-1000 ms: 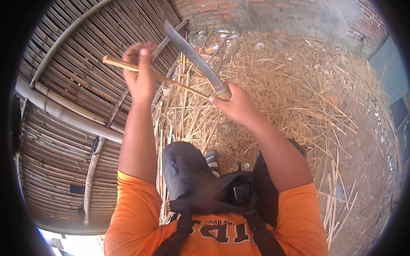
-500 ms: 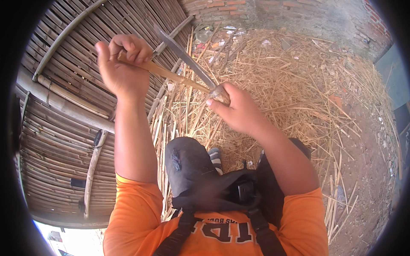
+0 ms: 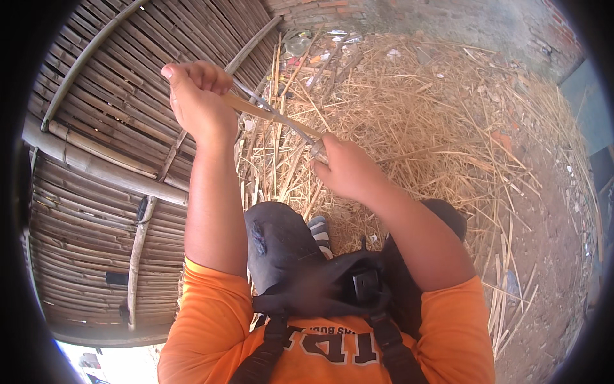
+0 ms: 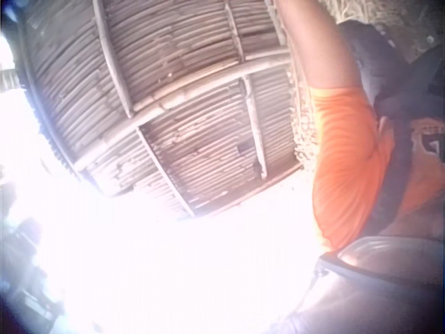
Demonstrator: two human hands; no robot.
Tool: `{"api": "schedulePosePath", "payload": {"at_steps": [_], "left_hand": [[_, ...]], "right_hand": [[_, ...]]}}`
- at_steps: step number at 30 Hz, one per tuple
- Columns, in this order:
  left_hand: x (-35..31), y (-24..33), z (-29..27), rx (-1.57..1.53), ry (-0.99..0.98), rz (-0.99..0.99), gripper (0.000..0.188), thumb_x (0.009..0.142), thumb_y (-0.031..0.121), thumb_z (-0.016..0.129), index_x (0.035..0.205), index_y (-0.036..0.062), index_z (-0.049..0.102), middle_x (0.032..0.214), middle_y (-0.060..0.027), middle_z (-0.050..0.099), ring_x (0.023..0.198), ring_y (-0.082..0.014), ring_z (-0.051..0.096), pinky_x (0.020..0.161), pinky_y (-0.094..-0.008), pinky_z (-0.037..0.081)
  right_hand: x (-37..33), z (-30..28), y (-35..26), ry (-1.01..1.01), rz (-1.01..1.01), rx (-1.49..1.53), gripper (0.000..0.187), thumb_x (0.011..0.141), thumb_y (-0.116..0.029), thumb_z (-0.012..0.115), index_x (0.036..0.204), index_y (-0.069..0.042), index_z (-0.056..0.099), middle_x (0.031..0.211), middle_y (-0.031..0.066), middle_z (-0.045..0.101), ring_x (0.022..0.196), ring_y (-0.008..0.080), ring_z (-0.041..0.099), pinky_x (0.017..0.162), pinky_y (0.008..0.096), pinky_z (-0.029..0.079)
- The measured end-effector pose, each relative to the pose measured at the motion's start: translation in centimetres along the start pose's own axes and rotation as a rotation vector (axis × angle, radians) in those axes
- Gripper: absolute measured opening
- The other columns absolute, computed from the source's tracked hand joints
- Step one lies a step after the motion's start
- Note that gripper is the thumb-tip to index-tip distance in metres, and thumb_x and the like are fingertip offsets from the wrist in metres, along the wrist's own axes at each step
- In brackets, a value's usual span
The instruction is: The person scrapes a thin bamboo strip with a blade while sitting on the ground outdoors. The person holds the bamboo strip with one hand and repeatedly runs the blade along its length with the other hand.
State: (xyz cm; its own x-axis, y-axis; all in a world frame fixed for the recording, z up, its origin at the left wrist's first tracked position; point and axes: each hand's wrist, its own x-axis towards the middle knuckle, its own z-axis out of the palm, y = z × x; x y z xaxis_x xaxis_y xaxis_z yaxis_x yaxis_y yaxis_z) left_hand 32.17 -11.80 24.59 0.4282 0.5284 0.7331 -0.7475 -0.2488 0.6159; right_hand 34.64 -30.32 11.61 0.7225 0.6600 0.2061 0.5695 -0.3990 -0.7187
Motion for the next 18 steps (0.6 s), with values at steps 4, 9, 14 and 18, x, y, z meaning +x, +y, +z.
{"api": "schedulePosePath", "payload": {"at_steps": [4,9,14,18], "left_hand": [[0.4,-0.4,-0.1,-0.026,-0.086,0.006,0.055,0.106,0.053,0.041,0.076,0.0080,0.043,0.067,-0.0028,0.041,0.059,-0.0131,0.039,0.055,-0.0276,0.036],[0.8,0.0,0.6,-0.016,-0.161,-0.062,0.055,0.106,0.054,0.040,0.075,0.0077,0.042,0.065,-0.0021,0.039,0.058,-0.0125,0.036,0.053,-0.0273,0.033],[0.6,0.1,0.9,-0.098,-0.075,-0.127,0.053,0.106,0.052,0.040,0.075,0.0091,0.040,0.065,-0.0016,0.035,0.058,-0.0136,0.030,0.055,-0.0292,0.026],[0.1,0.1,1.0,-0.070,-0.081,-0.098,0.055,0.105,0.054,0.041,0.075,0.0087,0.039,0.064,-0.0012,0.033,0.057,-0.0137,0.029,0.054,-0.0295,0.025]], "right_hand": [[0.1,-0.8,0.2,-0.016,0.044,0.051,0.035,0.091,-0.027,0.070,0.102,0.003,0.056,0.077,0.0232,0.063,0.069,0.0402,0.063,0.064,0.0490,0.046],[0.2,-0.7,0.6,0.065,0.015,0.050,0.035,0.091,-0.027,0.071,0.100,0.003,0.057,0.078,0.0207,0.064,0.069,0.0376,0.063,0.063,0.0474,0.046],[0.4,-0.1,0.9,-0.033,0.099,0.347,0.030,0.094,-0.027,0.070,0.099,0.000,0.057,0.078,0.0077,0.064,0.065,0.0203,0.063,0.058,0.0396,0.047],[0.0,-1.4,-0.9,0.017,0.127,0.764,0.033,0.093,-0.028,0.068,0.102,0.001,0.056,0.065,0.0081,0.057,0.058,0.0208,0.059,0.056,0.0390,0.047]]}}
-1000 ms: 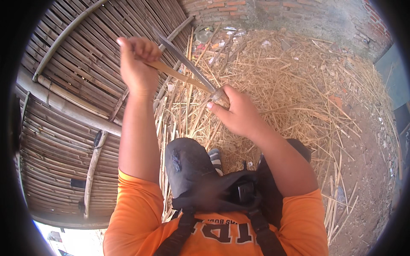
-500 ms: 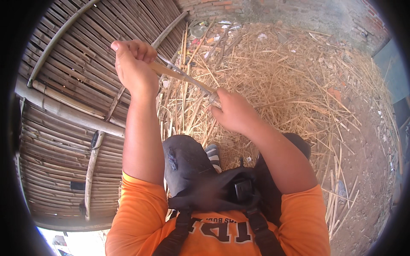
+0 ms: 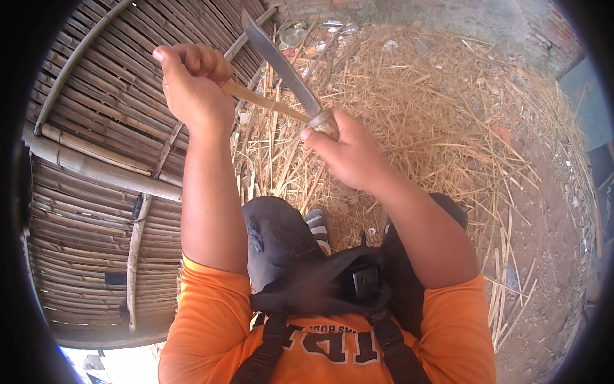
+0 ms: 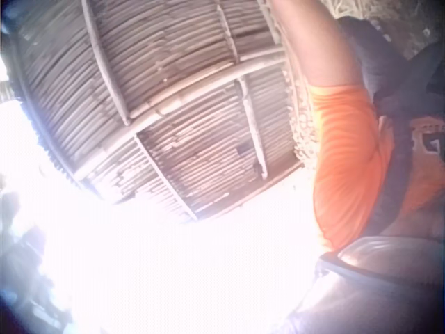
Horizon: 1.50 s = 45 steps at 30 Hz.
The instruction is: The person scrapes a thin bamboo strip with a blade while sitting on the ground outdoors. The person holds the bamboo strip with one hand and repeatedly runs the blade along its length with the other hand.
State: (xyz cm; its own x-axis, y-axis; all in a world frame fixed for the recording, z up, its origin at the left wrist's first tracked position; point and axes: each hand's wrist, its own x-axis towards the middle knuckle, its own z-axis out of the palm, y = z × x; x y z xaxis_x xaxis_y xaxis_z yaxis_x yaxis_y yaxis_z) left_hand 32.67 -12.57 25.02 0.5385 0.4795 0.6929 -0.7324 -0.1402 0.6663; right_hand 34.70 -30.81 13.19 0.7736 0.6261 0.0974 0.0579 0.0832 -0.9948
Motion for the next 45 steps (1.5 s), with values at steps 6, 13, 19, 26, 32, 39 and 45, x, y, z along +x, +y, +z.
{"api": "schedulePosePath", "payload": {"at_steps": [6,13,19,26,32,39,45], "left_hand": [[-0.5,-0.3,0.2,0.178,0.136,0.130,0.053,0.105,0.055,0.040,0.079,0.0089,0.040,0.063,-0.0016,0.034,0.055,-0.0129,0.030,0.051,-0.0302,0.026],[-0.7,-0.2,-1.5,0.096,0.092,0.094,0.049,0.107,0.051,0.037,0.080,0.0094,0.040,0.061,-0.0012,0.033,0.054,-0.0126,0.030,0.050,-0.0298,0.026],[0.0,-1.0,-2.5,0.091,0.075,0.128,0.058,0.105,0.059,0.038,0.079,0.0077,0.041,0.061,-0.0027,0.038,0.050,-0.0123,0.035,0.046,-0.0285,0.030],[-0.5,-0.7,-1.4,0.122,0.141,0.122,0.049,0.107,0.049,0.037,0.078,0.0089,0.038,0.061,-0.0010,0.032,0.053,-0.0127,0.028,0.049,-0.0300,0.025],[-0.4,-0.7,-1.9,0.062,0.080,0.096,0.059,0.104,0.061,0.038,0.079,0.0084,0.041,0.061,-0.0021,0.036,0.051,-0.0121,0.032,0.046,-0.0275,0.027],[-0.2,-1.5,-2.4,0.170,0.043,0.186,0.056,0.104,0.058,0.037,0.079,0.0088,0.040,0.060,-0.0020,0.035,0.052,-0.0122,0.034,0.047,-0.0284,0.029],[-1.1,-0.9,-1.6,0.176,0.059,0.131,0.060,0.103,0.064,0.035,0.076,0.0098,0.038,0.059,-0.0019,0.037,0.050,-0.0120,0.036,0.045,-0.0272,0.029]], "right_hand": [[0.8,0.8,2.6,0.002,-0.203,-0.714,0.029,0.094,-0.021,0.065,0.107,0.001,0.052,0.074,0.0165,0.065,0.060,0.0279,0.064,0.056,0.0415,0.050],[1.5,0.4,2.3,-0.193,0.184,-0.261,0.028,0.096,-0.022,0.066,0.108,-0.001,0.052,0.072,0.0058,0.060,0.053,0.0176,0.056,0.053,0.0351,0.046],[1.2,1.0,1.9,0.076,-0.190,-0.437,0.040,0.092,-0.027,0.071,0.117,-0.001,0.054,0.076,0.0126,0.065,0.062,0.0283,0.064,0.059,0.0402,0.052],[1.7,1.7,4.1,0.026,-0.076,-0.852,0.030,0.087,-0.010,0.070,0.109,0.000,0.053,0.078,0.0235,0.067,0.072,0.0420,0.067,0.064,0.0481,0.054],[1.5,0.2,2.8,-0.175,0.213,-0.171,0.031,0.090,-0.018,0.072,0.111,-0.002,0.055,0.073,0.0085,0.062,0.060,0.0206,0.062,0.054,0.0362,0.049],[0.9,1.6,2.0,0.140,-0.213,-0.508,0.032,0.089,-0.015,0.070,0.117,-0.003,0.058,0.081,0.0148,0.068,0.068,0.0289,0.069,0.062,0.0418,0.054],[3.2,-0.3,9.0,-0.104,0.250,-0.998,0.035,0.089,-0.013,0.068,0.117,0.004,0.057,0.100,0.0235,0.069,0.093,0.0372,0.070,0.081,0.0452,0.055]]}}
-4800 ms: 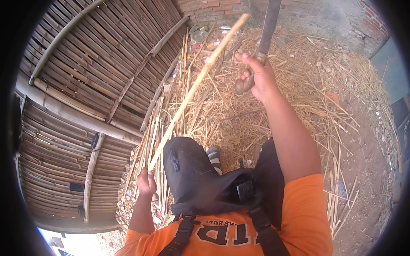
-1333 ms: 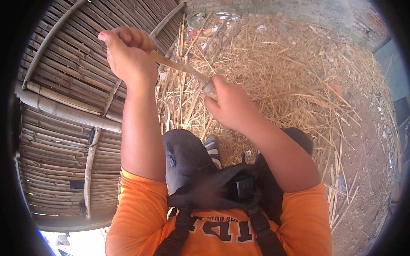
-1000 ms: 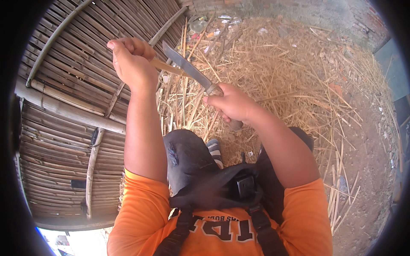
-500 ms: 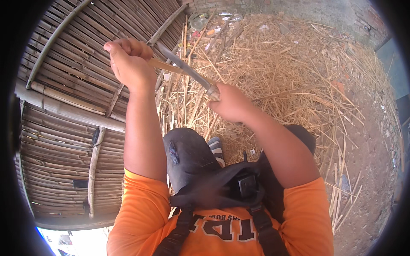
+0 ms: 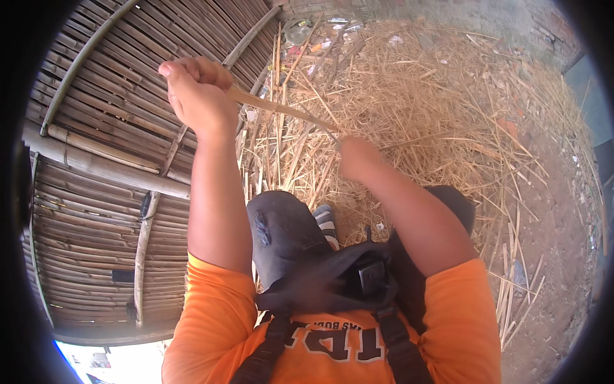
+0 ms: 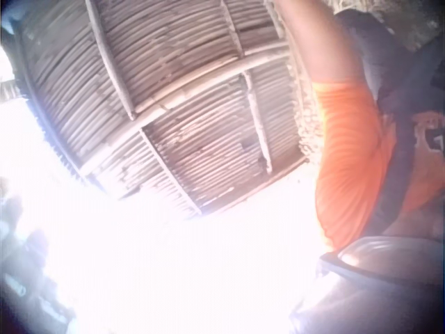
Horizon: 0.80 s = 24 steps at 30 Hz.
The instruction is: The person scrapes a thin bamboo strip with a blade while sitting on the ground outdoors. The person holds the bamboo strip with one hand and repeatedly runs the blade along its length with the other hand.
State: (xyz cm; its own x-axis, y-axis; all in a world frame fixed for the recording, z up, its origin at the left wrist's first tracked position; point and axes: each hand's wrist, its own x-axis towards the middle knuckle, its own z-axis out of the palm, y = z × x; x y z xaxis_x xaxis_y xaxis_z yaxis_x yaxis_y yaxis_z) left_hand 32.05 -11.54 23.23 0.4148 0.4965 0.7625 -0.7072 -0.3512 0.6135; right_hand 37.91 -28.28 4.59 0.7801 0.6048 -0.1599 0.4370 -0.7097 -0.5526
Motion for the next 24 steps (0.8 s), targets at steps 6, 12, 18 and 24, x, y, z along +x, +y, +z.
{"api": "schedulePosePath", "payload": {"at_steps": [6,12,18,24], "left_hand": [[0.7,0.4,-0.9,-0.035,-0.029,-0.072,0.052,0.106,0.055,0.035,0.078,0.0106,0.038,0.061,-0.0015,0.035,0.054,-0.0133,0.034,0.051,-0.0293,0.030],[2.5,0.4,-2.0,-0.140,-0.060,-0.129,0.049,0.108,0.049,0.039,0.077,0.0107,0.039,0.062,-0.0007,0.034,0.056,-0.0128,0.033,0.053,-0.0291,0.030],[1.4,0.6,-3.2,-0.180,-0.026,-0.148,0.058,0.103,0.061,0.038,0.074,0.0116,0.037,0.059,0.0003,0.030,0.054,-0.0121,0.030,0.050,-0.0287,0.026],[0.3,0.4,-1.7,0.011,0.219,-0.074,0.059,0.104,0.062,0.032,0.073,0.0122,0.036,0.059,-0.0009,0.036,0.053,-0.0121,0.030,0.051,-0.0285,0.027]], "right_hand": [[0.4,-1.4,0.9,0.057,0.025,0.197,0.037,0.089,-0.021,0.070,0.115,0.003,0.060,0.098,0.0209,0.069,0.088,0.0317,0.070,0.077,0.0426,0.054],[-2.8,-4.0,-2.3,0.239,-0.202,0.461,0.037,0.089,-0.022,0.072,0.114,0.001,0.059,0.085,0.0163,0.067,0.071,0.0268,0.066,0.066,0.0400,0.051],[-4.7,-3.0,-5.6,0.429,-0.431,0.574,0.035,0.090,-0.013,0.071,0.116,0.001,0.054,0.082,0.0118,0.066,0.068,0.0197,0.064,0.064,0.0361,0.050],[-3.3,1.0,-5.1,0.233,-0.355,0.351,0.035,0.086,-0.013,0.070,0.113,-0.001,0.051,0.080,0.0184,0.067,0.069,0.0326,0.067,0.063,0.0434,0.051]]}}
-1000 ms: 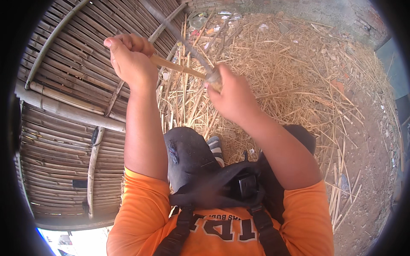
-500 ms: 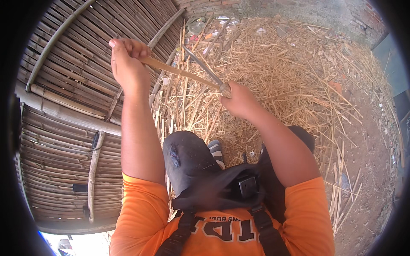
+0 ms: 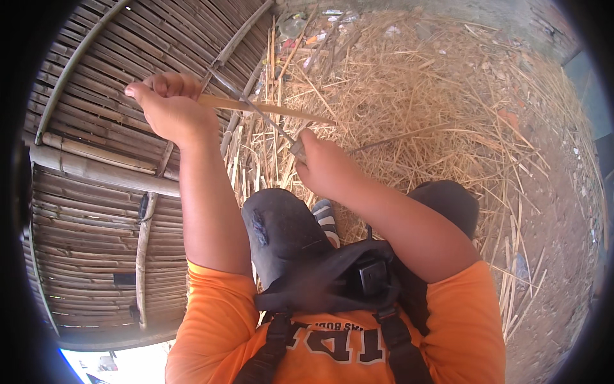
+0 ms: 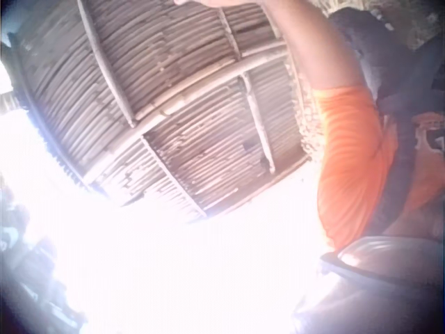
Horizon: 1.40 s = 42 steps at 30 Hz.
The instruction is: The person scrapes a thin bamboo strip with a blade while sitting on the ground outdoors. The person holds the bamboo strip with one hand and repeatedly runs the blade along its length with the other hand.
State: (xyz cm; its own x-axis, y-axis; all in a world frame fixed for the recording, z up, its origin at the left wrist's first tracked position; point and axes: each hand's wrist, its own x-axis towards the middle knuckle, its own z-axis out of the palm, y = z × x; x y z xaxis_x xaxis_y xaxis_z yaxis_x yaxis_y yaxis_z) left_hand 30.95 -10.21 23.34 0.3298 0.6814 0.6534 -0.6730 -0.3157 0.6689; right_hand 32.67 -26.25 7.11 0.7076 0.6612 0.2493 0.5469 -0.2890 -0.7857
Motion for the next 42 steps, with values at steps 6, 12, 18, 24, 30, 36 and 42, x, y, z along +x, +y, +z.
{"api": "schedulePosePath", "payload": {"at_steps": [6,12,18,24,30,36,42], "left_hand": [[0.2,0.4,-0.5,-0.064,-0.028,-0.037,0.059,0.104,0.063,0.032,0.074,0.0116,0.036,0.058,-0.0007,0.034,0.052,-0.0119,0.030,0.049,-0.0282,0.027],[-0.5,-0.5,0.7,-0.030,0.011,0.047,0.061,0.103,0.065,0.033,0.077,0.0103,0.038,0.059,-0.0008,0.034,0.052,-0.0118,0.030,0.046,-0.0282,0.025],[-0.2,0.1,-0.3,-0.060,-0.101,-0.008,0.061,0.103,0.066,0.033,0.078,0.0101,0.037,0.060,-0.0009,0.033,0.052,-0.0120,0.030,0.048,-0.0282,0.025],[-0.7,0.0,0.6,-0.078,-0.117,0.001,0.062,0.103,0.066,0.032,0.075,0.0102,0.037,0.059,-0.0013,0.035,0.051,-0.0119,0.031,0.047,-0.0283,0.026],[-0.1,0.2,-0.4,-0.063,-0.036,-0.004,0.060,0.103,0.063,0.035,0.073,0.0112,0.036,0.057,-0.0009,0.033,0.050,-0.0127,0.030,0.047,-0.0290,0.026],[-0.5,0.2,-1.0,-0.084,-0.105,-0.012,0.059,0.104,0.062,0.036,0.074,0.0112,0.036,0.057,-0.0007,0.031,0.050,-0.0129,0.030,0.047,-0.0296,0.025],[-0.8,-0.3,0.1,0.056,-0.101,0.093,0.060,0.103,0.063,0.036,0.073,0.0120,0.035,0.056,-0.0004,0.030,0.048,-0.0118,0.030,0.046,-0.0282,0.024]], "right_hand": [[0.4,-2.3,-1.2,0.106,-0.061,0.131,0.032,0.087,-0.015,0.070,0.110,0.000,0.054,0.075,0.0169,0.066,0.064,0.0329,0.067,0.060,0.0432,0.050],[0.8,-1.3,0.2,0.013,-0.025,-0.064,0.036,0.084,-0.013,0.070,0.113,0.001,0.053,0.084,0.0213,0.067,0.077,0.0384,0.068,0.065,0.0468,0.051],[1.0,-2.9,0.5,0.023,-0.053,0.042,0.038,0.087,-0.016,0.070,0.116,0.002,0.053,0.077,0.0196,0.066,0.065,0.0349,0.066,0.058,0.0418,0.049],[0.7,-3.3,-0.8,0.156,-0.023,0.042,0.038,0.087,-0.016,0.069,0.116,0.002,0.052,0.078,0.0200,0.066,0.068,0.0325,0.067,0.059,0.0426,0.049],[1.1,-2.3,1.2,-0.030,0.002,-0.073,0.037,0.088,-0.017,0.069,0.116,0.001,0.053,0.077,0.0178,0.065,0.067,0.0289,0.066,0.060,0.0419,0.047],[0.6,-4.7,-1.5,0.097,0.035,0.172,0.035,0.088,-0.016,0.068,0.117,-0.001,0.055,0.079,0.0169,0.065,0.069,0.0308,0.065,0.062,0.0418,0.050],[0.9,-2.0,1.6,-0.171,0.215,-0.157,0.037,0.088,-0.012,0.066,0.117,0.006,0.054,0.096,0.0230,0.068,0.088,0.0372,0.070,0.077,0.0473,0.056]]}}
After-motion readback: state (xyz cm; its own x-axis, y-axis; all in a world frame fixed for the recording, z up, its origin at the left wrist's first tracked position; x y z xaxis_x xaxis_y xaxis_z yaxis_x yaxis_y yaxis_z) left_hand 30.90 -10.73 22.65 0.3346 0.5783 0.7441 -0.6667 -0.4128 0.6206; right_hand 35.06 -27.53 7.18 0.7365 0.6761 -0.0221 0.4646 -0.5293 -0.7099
